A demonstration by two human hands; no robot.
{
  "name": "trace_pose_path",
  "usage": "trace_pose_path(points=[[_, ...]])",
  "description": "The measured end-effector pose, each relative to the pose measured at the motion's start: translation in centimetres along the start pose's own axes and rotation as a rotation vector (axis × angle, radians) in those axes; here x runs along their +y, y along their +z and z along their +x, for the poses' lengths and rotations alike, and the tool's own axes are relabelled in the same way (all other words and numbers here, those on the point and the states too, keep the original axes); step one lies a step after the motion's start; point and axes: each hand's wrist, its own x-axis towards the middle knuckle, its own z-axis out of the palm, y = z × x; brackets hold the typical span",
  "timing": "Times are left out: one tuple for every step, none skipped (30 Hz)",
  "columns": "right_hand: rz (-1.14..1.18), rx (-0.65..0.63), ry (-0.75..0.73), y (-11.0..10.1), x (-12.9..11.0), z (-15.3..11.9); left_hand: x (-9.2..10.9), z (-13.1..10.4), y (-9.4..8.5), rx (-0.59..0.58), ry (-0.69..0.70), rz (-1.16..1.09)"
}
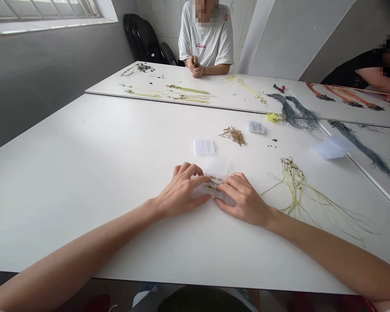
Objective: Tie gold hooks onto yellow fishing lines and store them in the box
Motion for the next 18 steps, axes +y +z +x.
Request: trace_pose_path(points=[[-0.001,0.000,0.005,0.0,0.0,0.0,0.0,0.0,0.0,-0.005,0.003,0.003],[-0.005,0.001,0.010,0.1,0.0,0.1,0.0,0.0,-0.1,-0.008,0.004,0.007],[-0.010,0.002,0.015,0.1,0.0,0.1,0.0,0.0,0.0,-0.009,0.002,0.012],[-0.017,0.004,0.016,0.2,0.0,0.2,0.0,0.1,0.0,-0.006,-0.006,0.017],[-0.025,0.008,0.020,0.2,0.1,0.3,-0.1,0.1,0.2,0.004,-0.019,0.025],[-0.030,0.006,0.017,0.1,0.2,0.5,-0.1,0.2,0.3,0.018,-0.034,0.034],[-0.036,0.000,0.016,-0.1,0.4,0.8,-0.1,0.3,0.5,0.031,-0.047,0.038],[-0.040,-0.010,0.008,-0.5,0.7,1.1,-0.1,0.5,0.7,0.037,-0.054,0.040],[-0.045,-0.021,0.011,-1.0,1.0,1.5,-0.2,0.6,0.8,0.043,-0.058,0.043],[-0.044,-0.035,0.023,-1.8,1.5,1.8,-0.2,0.7,0.9,0.044,-0.060,0.044],[-0.038,-0.032,0.038,-2.8,2.1,2.2,-0.2,0.8,1.0,0.043,-0.061,0.041],[-0.033,-0.017,0.071,-4.0,2.8,2.5,-0.3,0.8,1.1,0.044,-0.063,0.033],[-0.043,0.011,0.120,-5.3,3.7,2.6,-0.3,0.8,1.1,0.042,-0.066,0.021],[-0.063,0.047,0.179,-6.7,4.8,2.6,-0.3,0.8,1.1,0.041,-0.072,0.006],[-0.069,0.066,0.248,-8.0,6.0,2.3,-0.3,0.7,1.2,0.040,-0.079,-0.010],[-0.053,0.089,0.326,-9.3,7.4,1.9,-0.2,0.6,1.2,0.039,-0.085,-0.024],[-0.015,0.116,0.420,-10.5,8.8,1.3,0.1,0.5,1.2,0.042,-0.085,-0.036],[0.015,0.153,0.532,-11.4,10.3,0.5,0.5,0.4,1.3,0.044,-0.074,-0.049]])
